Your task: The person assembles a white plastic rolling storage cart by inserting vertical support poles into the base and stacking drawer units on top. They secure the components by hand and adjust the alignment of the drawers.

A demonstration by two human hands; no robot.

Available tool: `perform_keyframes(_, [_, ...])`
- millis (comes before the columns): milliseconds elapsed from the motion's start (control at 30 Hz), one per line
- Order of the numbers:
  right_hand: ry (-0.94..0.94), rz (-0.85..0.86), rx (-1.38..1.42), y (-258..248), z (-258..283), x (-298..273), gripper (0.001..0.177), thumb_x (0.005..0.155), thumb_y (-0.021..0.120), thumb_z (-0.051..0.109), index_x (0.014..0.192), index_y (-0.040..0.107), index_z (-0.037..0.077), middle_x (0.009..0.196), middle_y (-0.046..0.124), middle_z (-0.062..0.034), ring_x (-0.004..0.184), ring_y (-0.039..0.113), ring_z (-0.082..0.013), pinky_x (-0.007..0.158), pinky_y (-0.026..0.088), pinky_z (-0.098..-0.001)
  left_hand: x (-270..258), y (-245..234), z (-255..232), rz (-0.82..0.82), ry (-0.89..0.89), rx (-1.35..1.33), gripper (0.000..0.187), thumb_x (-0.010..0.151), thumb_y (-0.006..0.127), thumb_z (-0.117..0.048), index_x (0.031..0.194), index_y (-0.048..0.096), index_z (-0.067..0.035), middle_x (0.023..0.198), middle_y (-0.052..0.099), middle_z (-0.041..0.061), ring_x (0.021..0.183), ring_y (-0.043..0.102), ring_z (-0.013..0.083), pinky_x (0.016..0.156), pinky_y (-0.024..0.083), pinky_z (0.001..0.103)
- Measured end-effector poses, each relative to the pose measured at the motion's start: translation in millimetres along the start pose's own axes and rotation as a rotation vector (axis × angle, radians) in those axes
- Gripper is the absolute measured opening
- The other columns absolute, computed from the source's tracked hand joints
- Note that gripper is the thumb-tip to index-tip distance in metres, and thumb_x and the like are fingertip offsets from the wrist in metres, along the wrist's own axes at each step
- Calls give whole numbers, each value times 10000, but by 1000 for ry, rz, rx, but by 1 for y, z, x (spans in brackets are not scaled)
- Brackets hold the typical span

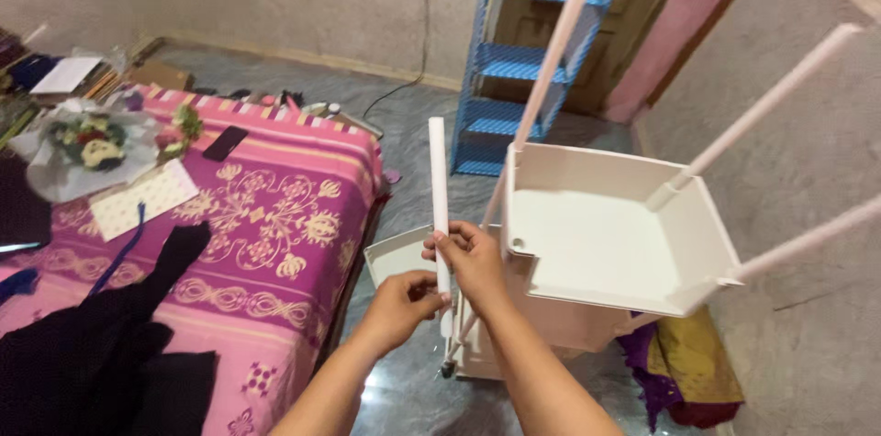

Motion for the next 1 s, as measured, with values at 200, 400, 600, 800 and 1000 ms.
perform_keyframes(200, [-90,-33,35,-42,54,4,219,958,661,120,1111,650,-36,932,758,-129,833,759,-212,730,635,-360,27,28,-54,-14,220,307,320,845,792,-229,1082,755,-18,902,792,111,790,742,160,733,584,328])
perform_keyframes(400, [-157,84,211,-72,119,8,243,937,638,109,1150,634,-8,913,702,-134,792,726,-223,738,637,-383,48,59,-107,-57,446,411,272,829,799,-235,1006,773,-30,946,790,150,846,782,245,749,594,371])
perform_keyframes(600, [-239,123,183,-88,140,19,252,932,611,44,1168,637,-43,937,691,-136,807,706,-206,778,599,-345,75,74,-121,-94,531,419,229,810,812,-186,946,755,-11,927,773,148,832,775,262,736,606,374])
perform_keyframes(800, [-309,81,114,-98,126,26,75,932,650,50,911,653,-22,757,630,-87,661,614,-180,640,516,-313,89,83,-113,-97,566,402,191,811,793,-106,969,748,-9,935,756,139,825,767,253,724,621,356])
perform_keyframes(1000, [-318,128,199,-99,121,28,263,964,630,87,712,572,38,606,516,-34,538,507,-140,542,434,-308,86,85,-113,-73,555,396,227,807,800,-85,1008,728,-8,917,727,121,792,744,233,692,602,346])
Point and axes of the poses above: each hand's wrist, its own x-axis towards the middle knuckle, its own y-axis out of the palm, z = x × y, the point moved 1 cm from there along x, towards the middle knuckle
